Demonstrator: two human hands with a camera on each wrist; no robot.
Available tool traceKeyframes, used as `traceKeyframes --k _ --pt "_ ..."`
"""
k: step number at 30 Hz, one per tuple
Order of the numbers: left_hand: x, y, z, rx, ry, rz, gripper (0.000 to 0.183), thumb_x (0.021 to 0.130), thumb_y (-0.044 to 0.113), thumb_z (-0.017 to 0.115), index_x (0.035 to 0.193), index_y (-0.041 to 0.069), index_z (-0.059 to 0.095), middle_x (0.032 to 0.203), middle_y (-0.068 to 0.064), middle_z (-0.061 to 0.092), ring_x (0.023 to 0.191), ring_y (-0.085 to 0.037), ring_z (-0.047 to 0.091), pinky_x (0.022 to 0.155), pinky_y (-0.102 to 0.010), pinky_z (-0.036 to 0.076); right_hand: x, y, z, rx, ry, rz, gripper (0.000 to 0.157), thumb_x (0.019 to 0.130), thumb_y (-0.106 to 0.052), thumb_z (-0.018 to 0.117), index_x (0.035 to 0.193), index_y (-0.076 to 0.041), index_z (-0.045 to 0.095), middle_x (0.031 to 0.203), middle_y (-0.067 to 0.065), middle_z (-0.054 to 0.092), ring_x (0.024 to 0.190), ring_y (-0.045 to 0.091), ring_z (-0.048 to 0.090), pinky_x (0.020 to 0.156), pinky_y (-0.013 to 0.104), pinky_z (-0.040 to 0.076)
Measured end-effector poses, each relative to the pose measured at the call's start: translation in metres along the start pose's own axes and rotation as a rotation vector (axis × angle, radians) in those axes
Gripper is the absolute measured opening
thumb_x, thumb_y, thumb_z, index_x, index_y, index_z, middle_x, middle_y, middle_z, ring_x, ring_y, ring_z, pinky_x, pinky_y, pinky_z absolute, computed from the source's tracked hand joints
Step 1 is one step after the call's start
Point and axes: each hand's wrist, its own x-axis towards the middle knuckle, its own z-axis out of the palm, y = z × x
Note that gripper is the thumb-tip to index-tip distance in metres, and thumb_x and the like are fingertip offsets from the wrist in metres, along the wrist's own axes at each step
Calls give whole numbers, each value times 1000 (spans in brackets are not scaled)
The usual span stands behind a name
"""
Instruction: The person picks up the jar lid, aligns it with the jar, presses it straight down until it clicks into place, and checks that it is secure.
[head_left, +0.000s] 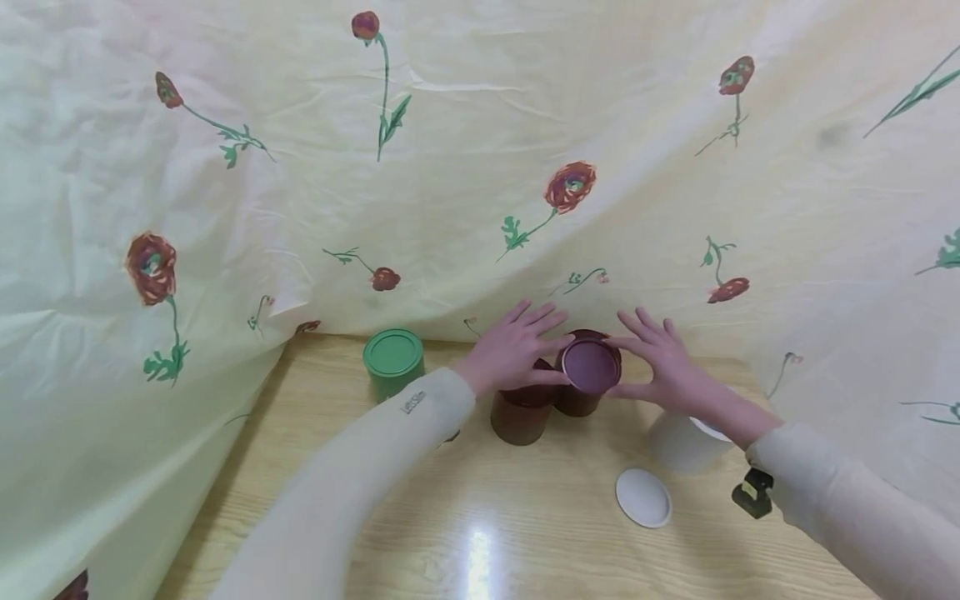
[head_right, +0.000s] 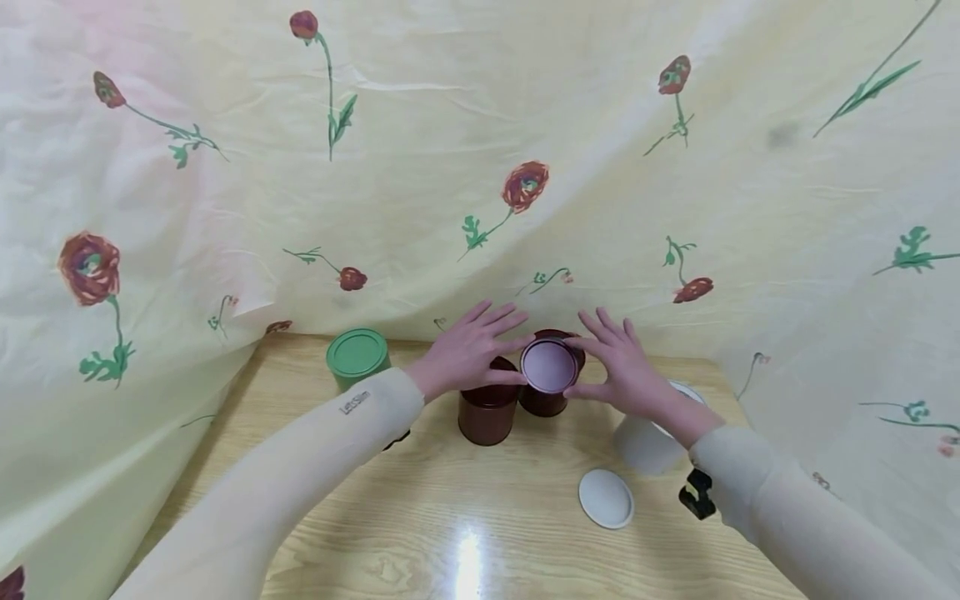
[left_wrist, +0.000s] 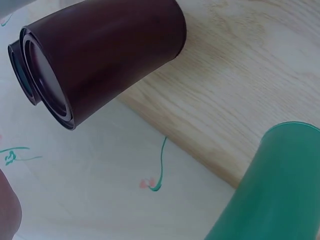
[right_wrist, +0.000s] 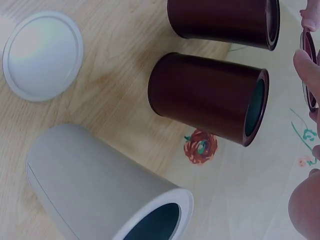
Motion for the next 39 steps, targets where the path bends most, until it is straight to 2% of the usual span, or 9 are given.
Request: traceKeyframes --k 6,15,30,39 --pt "9 -3 2 -18 -6 -14 73 100 75 53 158 32 54 171 -4 40 162 -27 29 133 -52 17 5 10 -3 -20 -4 -4 73 69 -22 100 134 -3 71 159 38 41 151 65 25 114 89 11" --pt "23 -3 7 17 -71 -22 73 102 76 45 161 33 50 173 -1 36 162 -25 28 133 -51 19 8 17 -6 -37 -48 38 71 74 -24 98 135 -2 69 160 38 40 151 65 25 114 89 14" --pt "38 -7 15 14 -83 -58 73 101 78 44 161 37 50 174 0 35 163 -25 24 133 -50 17 15 32 -11 -30 -99 87 70 77 -25 97 136 -1 69 164 39 33 153 64 19 116 87 7" --pt "41 -8 17 22 -160 -79 73 103 77 40 164 38 44 176 0 30 165 -24 18 134 -49 16 22 33 -11 -42 -174 147 69 81 -29 95 138 -1 68 166 37 31 155 61 18 117 86 9"
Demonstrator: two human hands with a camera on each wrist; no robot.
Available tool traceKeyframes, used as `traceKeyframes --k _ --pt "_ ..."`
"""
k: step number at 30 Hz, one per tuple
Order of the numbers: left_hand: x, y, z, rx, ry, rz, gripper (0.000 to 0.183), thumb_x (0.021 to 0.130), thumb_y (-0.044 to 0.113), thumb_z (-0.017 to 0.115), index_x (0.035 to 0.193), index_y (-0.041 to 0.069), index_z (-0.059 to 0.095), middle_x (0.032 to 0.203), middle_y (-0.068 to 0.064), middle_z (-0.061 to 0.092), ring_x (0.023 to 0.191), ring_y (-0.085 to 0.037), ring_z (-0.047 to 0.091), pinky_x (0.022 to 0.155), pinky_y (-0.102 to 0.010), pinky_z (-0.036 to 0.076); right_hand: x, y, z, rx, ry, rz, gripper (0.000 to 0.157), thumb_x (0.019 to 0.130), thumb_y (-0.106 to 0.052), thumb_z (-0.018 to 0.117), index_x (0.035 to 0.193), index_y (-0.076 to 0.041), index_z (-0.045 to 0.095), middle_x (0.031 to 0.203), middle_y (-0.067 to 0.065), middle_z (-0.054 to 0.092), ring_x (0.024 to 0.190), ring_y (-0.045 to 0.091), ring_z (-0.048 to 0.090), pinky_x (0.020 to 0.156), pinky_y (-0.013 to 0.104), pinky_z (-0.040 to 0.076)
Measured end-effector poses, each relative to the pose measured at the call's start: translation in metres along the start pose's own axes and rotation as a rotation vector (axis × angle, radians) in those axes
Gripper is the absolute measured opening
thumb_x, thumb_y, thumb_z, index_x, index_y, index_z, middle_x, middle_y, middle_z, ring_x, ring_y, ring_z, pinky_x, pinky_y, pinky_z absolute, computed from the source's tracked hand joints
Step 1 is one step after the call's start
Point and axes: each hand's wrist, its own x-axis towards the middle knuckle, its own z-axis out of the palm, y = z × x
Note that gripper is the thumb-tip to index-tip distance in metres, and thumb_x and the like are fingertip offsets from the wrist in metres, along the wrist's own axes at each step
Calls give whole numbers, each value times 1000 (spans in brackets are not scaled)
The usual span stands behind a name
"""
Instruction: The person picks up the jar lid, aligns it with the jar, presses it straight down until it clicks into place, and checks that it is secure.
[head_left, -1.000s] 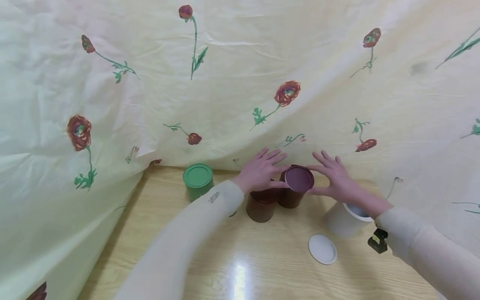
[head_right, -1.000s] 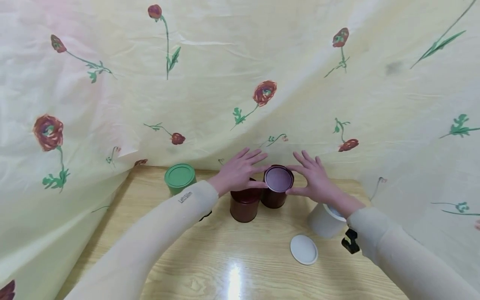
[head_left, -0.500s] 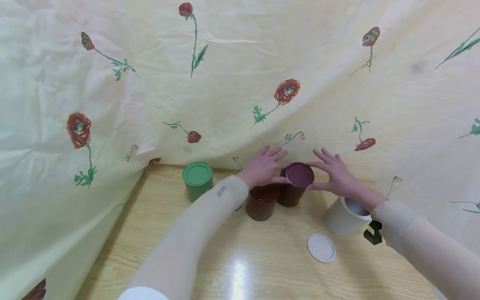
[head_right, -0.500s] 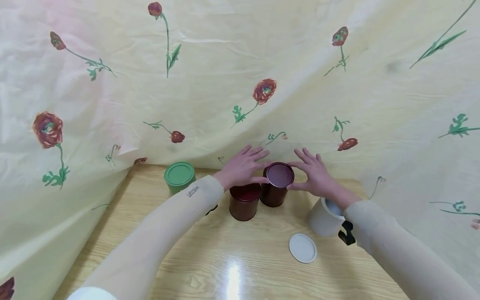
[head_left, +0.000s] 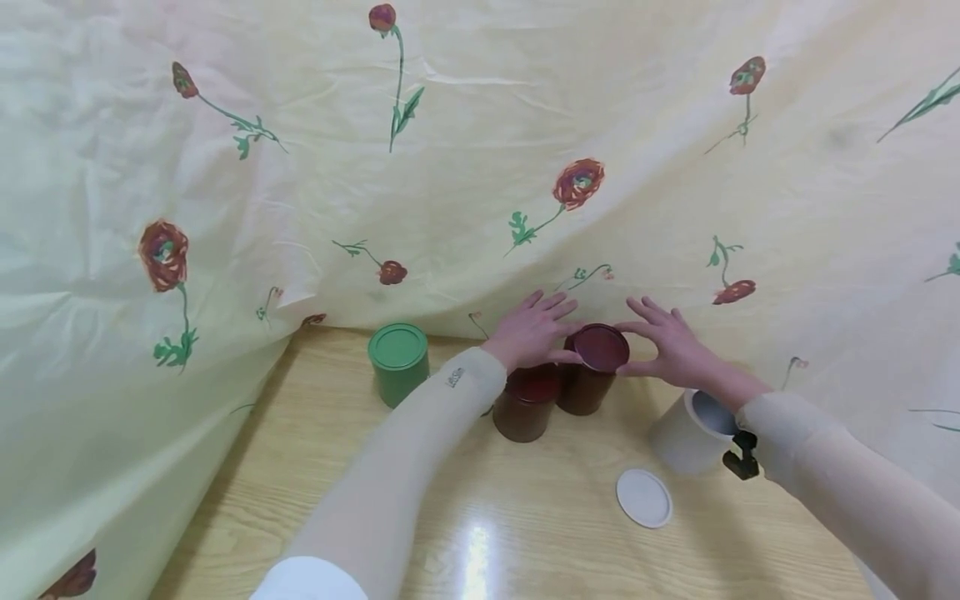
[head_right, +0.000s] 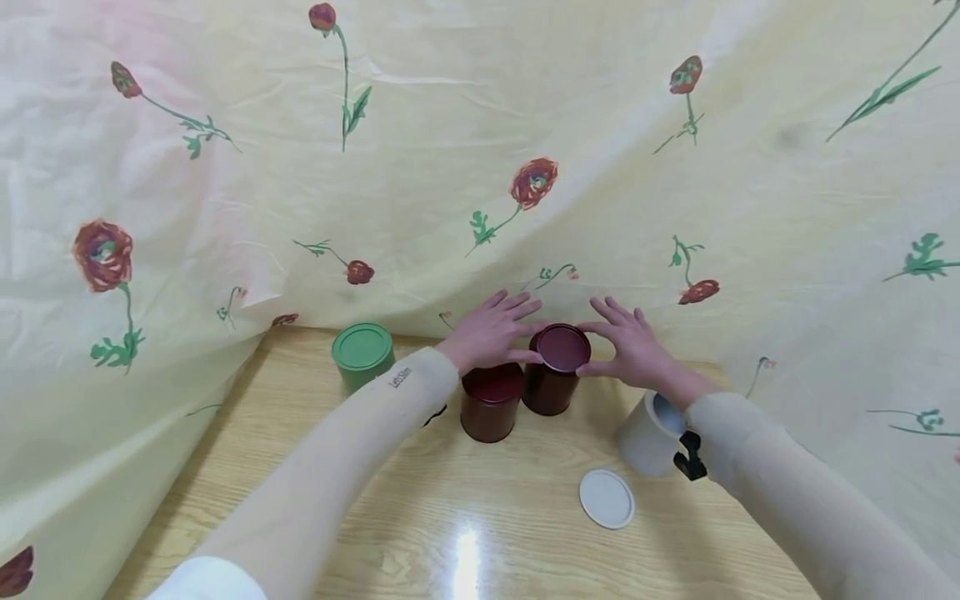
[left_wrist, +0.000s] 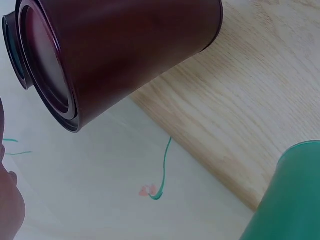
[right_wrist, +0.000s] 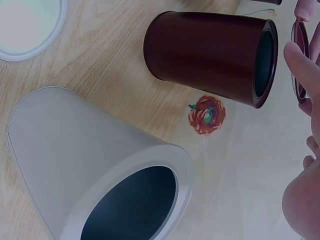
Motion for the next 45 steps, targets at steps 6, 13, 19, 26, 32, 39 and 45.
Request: traceKeyframes --k 6,13,19,26,32,39,45 --pt "6 -2 2 13 -30 -14 73 103 77 40 164 38 42 176 1 29 165 -23 18 134 -49 16 4 4 4 -1 -4 4 69 83 -31 94 140 -2 67 167 35 30 156 61 15 117 87 8" --pt "11 -2 6 6 -65 -25 73 103 76 39 166 38 40 177 1 26 166 -23 14 134 -50 13 6 9 8 -10 -9 10 68 83 -31 93 140 -2 68 168 36 27 156 62 13 115 88 8" --pt "15 -2 7 -15 -104 -50 72 104 74 41 166 39 38 178 1 23 166 -21 11 135 -49 10 10 14 11 -12 -9 8 68 84 -31 93 140 -2 67 168 36 27 156 63 13 115 88 8" --pt "21 -2 7 7 -132 -60 72 104 74 40 167 39 37 179 1 21 166 -22 10 135 -50 10 15 20 11 -18 -21 10 68 84 -31 93 140 -1 68 168 36 28 156 62 13 115 88 8" --pt "25 -1 12 31 -130 -59 73 103 76 39 167 39 37 178 1 23 166 -22 12 134 -50 12 15 23 13 -11 -61 36 69 86 -33 91 142 -1 66 169 35 25 157 61 10 116 87 6" --pt "26 1 17 25 -137 -70 73 103 75 42 166 37 40 178 0 24 166 -23 13 134 -51 11 16 23 17 7 -66 45 67 87 -33 91 141 -1 66 170 34 25 158 60 9 117 87 5" --pt "25 4 14 24 -171 -91 72 104 74 40 167 38 37 178 0 24 166 -22 12 134 -51 12 15 26 18 13 -72 55 67 87 -32 90 141 -1 66 169 36 25 157 61 10 116 88 5"
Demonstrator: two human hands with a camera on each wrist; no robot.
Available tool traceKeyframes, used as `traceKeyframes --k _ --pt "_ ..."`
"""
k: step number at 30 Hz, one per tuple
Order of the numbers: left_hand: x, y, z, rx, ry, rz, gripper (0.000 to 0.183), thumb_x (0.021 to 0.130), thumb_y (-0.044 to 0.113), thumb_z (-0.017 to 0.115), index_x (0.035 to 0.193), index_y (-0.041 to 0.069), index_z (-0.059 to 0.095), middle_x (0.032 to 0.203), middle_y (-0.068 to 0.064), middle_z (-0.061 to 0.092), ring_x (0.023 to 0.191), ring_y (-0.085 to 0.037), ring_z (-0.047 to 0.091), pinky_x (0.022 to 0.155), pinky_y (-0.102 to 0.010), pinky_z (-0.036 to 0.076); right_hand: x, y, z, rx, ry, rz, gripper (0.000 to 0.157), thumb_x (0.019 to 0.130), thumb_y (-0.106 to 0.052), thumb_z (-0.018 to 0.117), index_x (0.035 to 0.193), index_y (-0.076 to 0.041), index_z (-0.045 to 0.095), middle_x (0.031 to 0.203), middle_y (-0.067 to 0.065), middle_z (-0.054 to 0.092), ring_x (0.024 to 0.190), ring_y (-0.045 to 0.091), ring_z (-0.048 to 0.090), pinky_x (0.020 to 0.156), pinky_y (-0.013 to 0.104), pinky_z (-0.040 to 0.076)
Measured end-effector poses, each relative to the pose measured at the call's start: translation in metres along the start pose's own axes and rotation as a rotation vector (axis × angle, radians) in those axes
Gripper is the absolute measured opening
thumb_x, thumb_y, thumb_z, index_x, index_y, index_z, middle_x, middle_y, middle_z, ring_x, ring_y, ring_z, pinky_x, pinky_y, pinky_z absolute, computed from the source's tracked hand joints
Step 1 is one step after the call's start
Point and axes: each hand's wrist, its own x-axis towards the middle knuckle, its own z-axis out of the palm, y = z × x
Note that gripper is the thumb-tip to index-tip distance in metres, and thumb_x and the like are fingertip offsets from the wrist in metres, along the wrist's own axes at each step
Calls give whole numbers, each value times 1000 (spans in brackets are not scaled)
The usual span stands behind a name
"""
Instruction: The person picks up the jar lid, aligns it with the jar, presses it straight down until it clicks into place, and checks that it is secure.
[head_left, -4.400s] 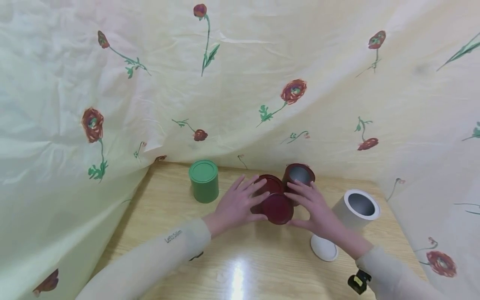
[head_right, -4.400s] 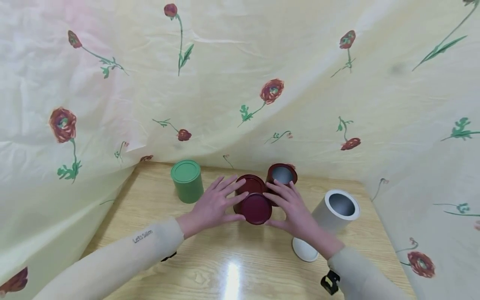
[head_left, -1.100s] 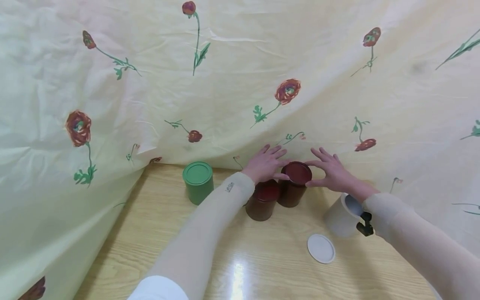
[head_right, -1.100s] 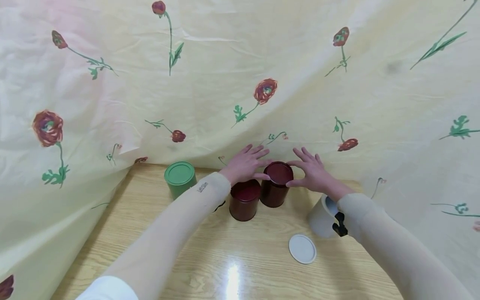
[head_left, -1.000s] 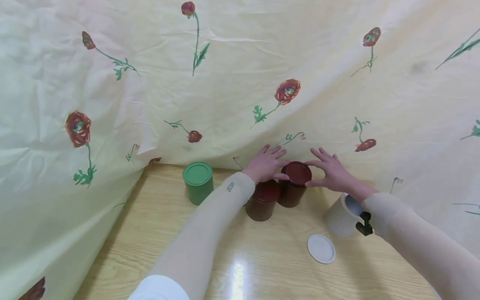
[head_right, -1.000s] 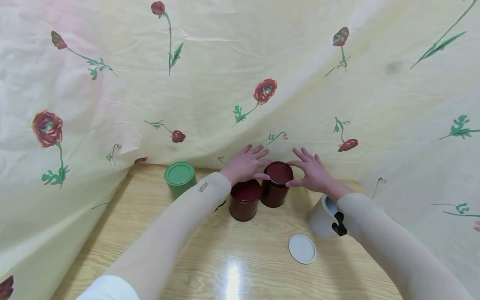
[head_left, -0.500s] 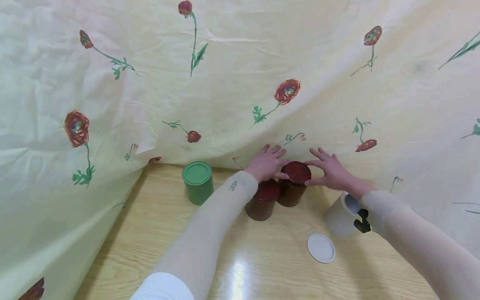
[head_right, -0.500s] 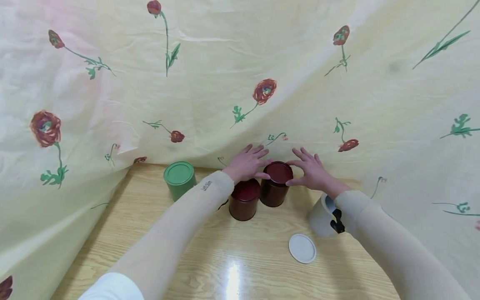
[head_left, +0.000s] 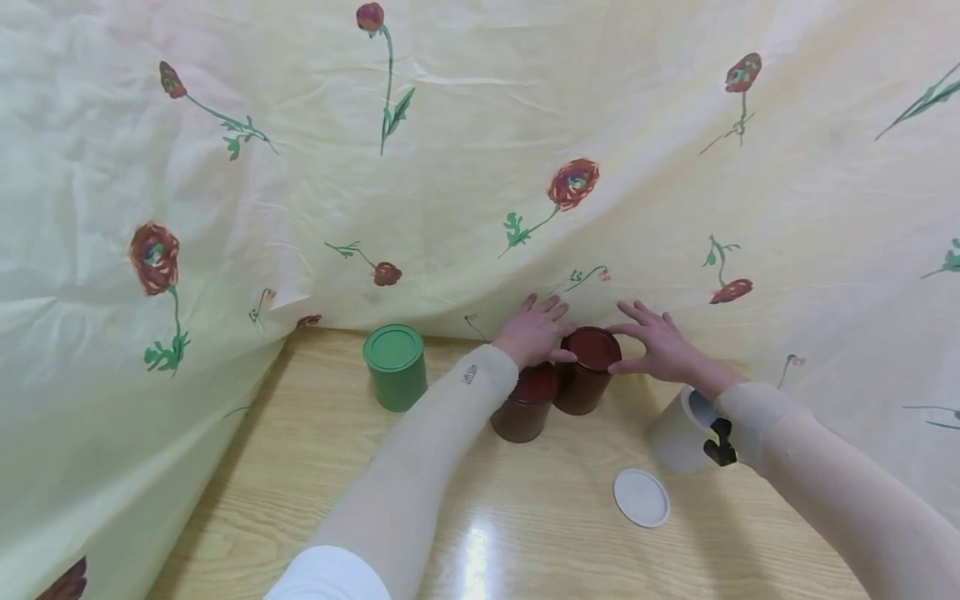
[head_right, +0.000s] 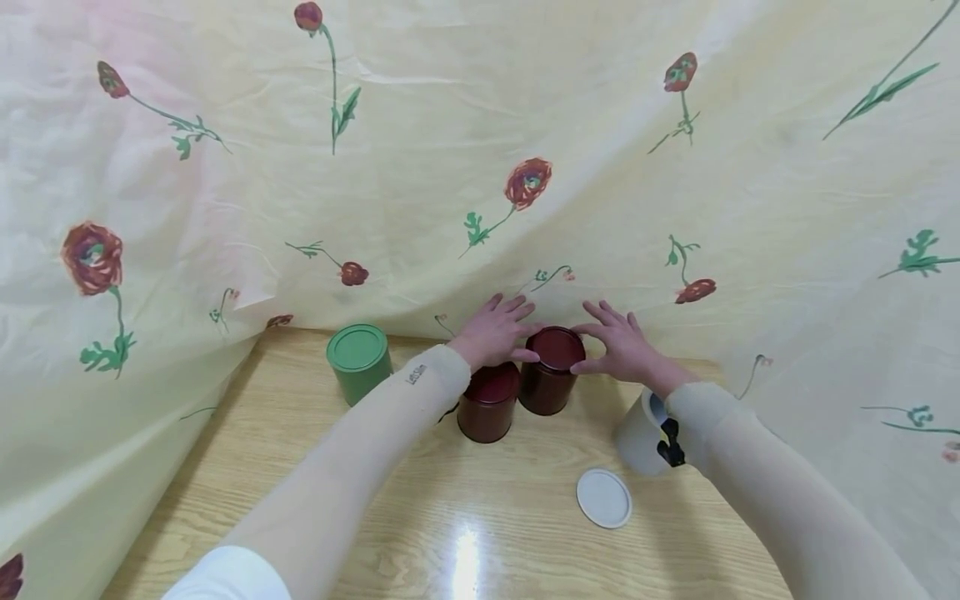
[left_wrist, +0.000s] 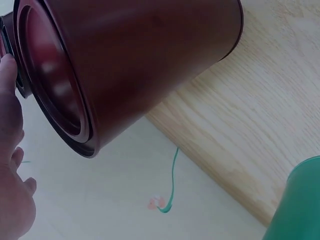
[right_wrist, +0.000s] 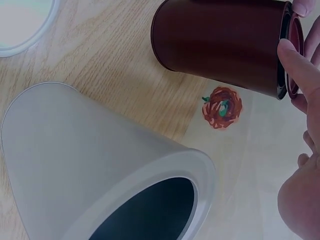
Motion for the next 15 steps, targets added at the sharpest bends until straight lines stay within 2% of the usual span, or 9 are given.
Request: traceKeyframes --k 15 --pt "-7 2 -5 -47 -33 8 67 107 69 42 166 36 41 176 -1 29 166 -24 12 134 -50 13 -1 -2 -1 -3 -81 46 70 91 -38 86 148 -6 63 167 37 29 155 64 11 115 88 7"
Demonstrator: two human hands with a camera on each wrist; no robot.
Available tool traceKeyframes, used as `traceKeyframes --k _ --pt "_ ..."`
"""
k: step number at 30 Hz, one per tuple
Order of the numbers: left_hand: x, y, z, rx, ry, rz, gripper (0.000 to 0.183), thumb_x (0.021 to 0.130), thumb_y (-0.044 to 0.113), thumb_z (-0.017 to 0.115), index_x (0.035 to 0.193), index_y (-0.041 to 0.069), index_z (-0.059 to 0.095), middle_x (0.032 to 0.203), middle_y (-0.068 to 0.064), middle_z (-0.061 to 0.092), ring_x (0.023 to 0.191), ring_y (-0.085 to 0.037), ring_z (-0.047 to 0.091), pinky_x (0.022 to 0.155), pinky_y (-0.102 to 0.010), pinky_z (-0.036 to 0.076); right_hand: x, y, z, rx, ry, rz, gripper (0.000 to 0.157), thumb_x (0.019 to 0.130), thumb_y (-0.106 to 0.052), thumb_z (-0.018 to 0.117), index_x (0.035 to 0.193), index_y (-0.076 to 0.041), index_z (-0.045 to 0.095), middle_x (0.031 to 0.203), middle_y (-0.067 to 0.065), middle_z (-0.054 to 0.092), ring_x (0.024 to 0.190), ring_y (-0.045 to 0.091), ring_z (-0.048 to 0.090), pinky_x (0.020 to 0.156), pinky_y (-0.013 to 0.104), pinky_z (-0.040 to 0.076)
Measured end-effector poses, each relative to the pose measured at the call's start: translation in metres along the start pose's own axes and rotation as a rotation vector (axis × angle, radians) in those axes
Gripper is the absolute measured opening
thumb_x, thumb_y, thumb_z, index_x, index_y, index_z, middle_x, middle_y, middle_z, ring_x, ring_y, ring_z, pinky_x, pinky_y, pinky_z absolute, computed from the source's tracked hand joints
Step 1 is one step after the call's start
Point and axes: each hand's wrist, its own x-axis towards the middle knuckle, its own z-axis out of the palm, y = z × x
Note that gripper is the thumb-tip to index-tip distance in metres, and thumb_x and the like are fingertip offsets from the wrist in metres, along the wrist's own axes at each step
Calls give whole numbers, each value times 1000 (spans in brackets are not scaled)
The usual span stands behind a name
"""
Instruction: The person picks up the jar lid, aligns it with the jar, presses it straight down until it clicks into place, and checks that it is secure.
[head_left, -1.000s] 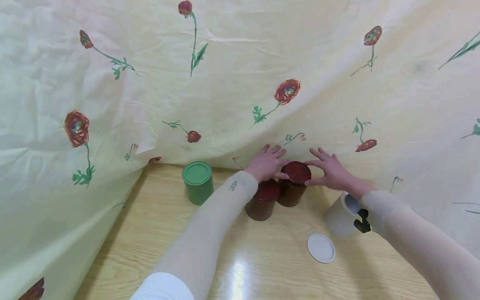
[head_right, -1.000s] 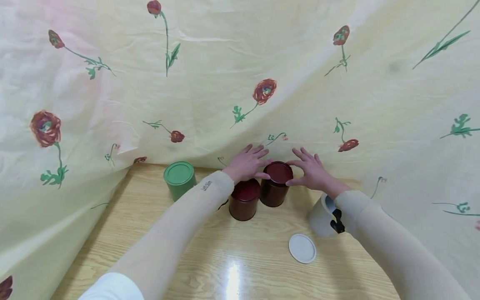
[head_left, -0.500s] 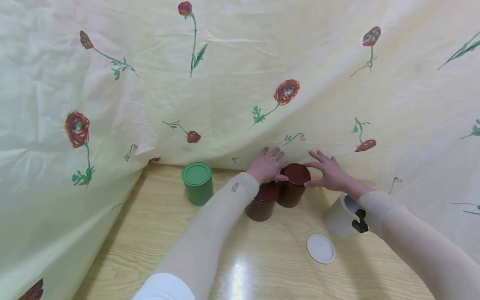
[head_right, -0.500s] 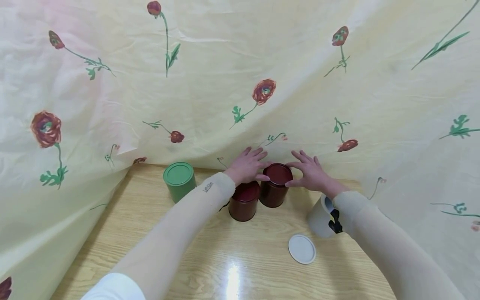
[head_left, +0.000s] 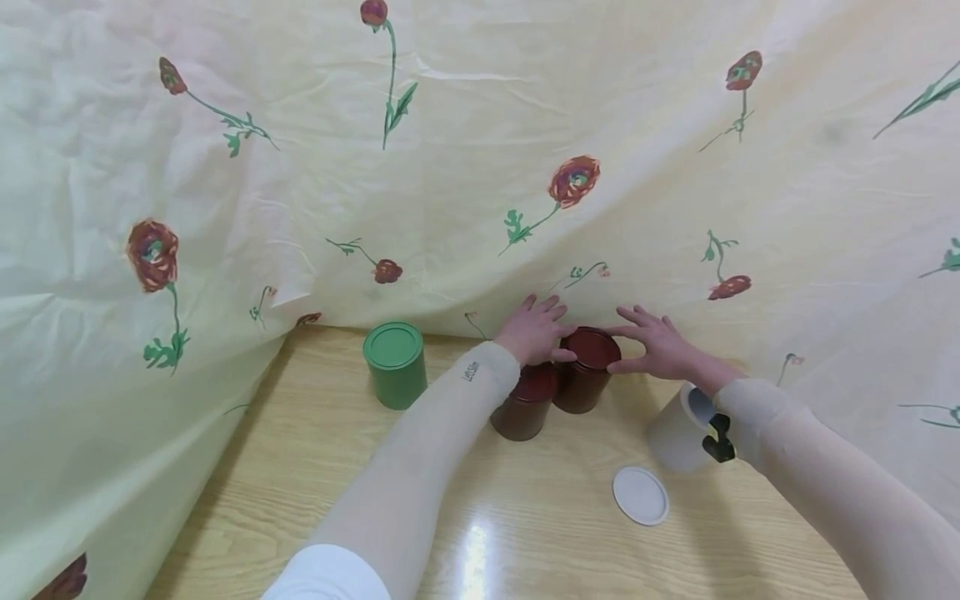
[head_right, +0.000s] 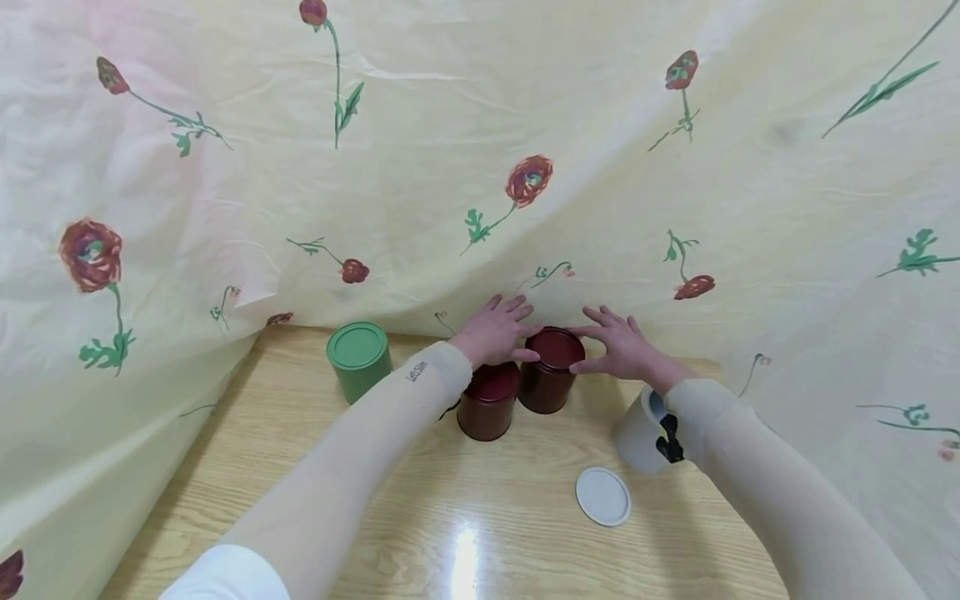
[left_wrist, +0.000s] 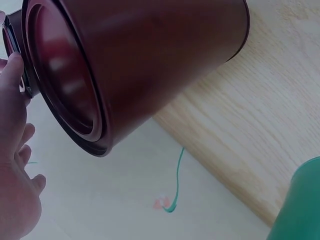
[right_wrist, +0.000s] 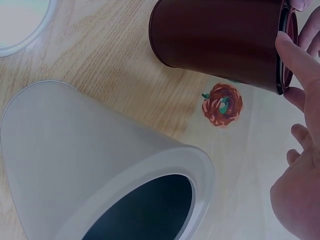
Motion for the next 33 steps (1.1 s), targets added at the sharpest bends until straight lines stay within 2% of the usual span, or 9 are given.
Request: traceKeyframes --k 7,14,19,24,33 --pt "0 -1 0 16 -14 -1 68 107 71 40 166 37 40 177 0 28 166 -23 11 134 -50 13 -2 -4 0 1 -40 28 75 94 -42 82 154 -5 56 168 36 26 155 64 11 117 86 4" --pt "-5 3 -2 22 -21 -8 69 107 72 36 167 38 38 177 2 27 166 -22 10 134 -48 12 -5 -6 6 -58 -45 26 76 100 -45 74 159 -5 50 170 33 25 156 62 11 119 84 4" --pt "-6 6 -1 6 -9 -14 70 107 72 36 168 37 36 177 2 27 166 -21 11 134 -48 12 -8 -3 10 -50 6 1 75 100 -47 73 158 -5 51 169 34 27 156 62 13 119 84 3" --pt "-2 7 3 -16 5 -27 70 107 72 35 168 37 35 177 1 27 166 -21 12 134 -48 12 -9 0 9 -60 70 -32 69 101 -41 73 156 -4 53 167 34 32 156 59 16 122 81 6" --pt "1 10 1 -55 -18 -77 69 108 71 33 168 37 35 178 1 25 166 -21 13 134 -49 10 -7 -4 9 -99 68 -37 64 102 -37 73 154 -4 56 167 32 34 157 58 18 123 79 10"
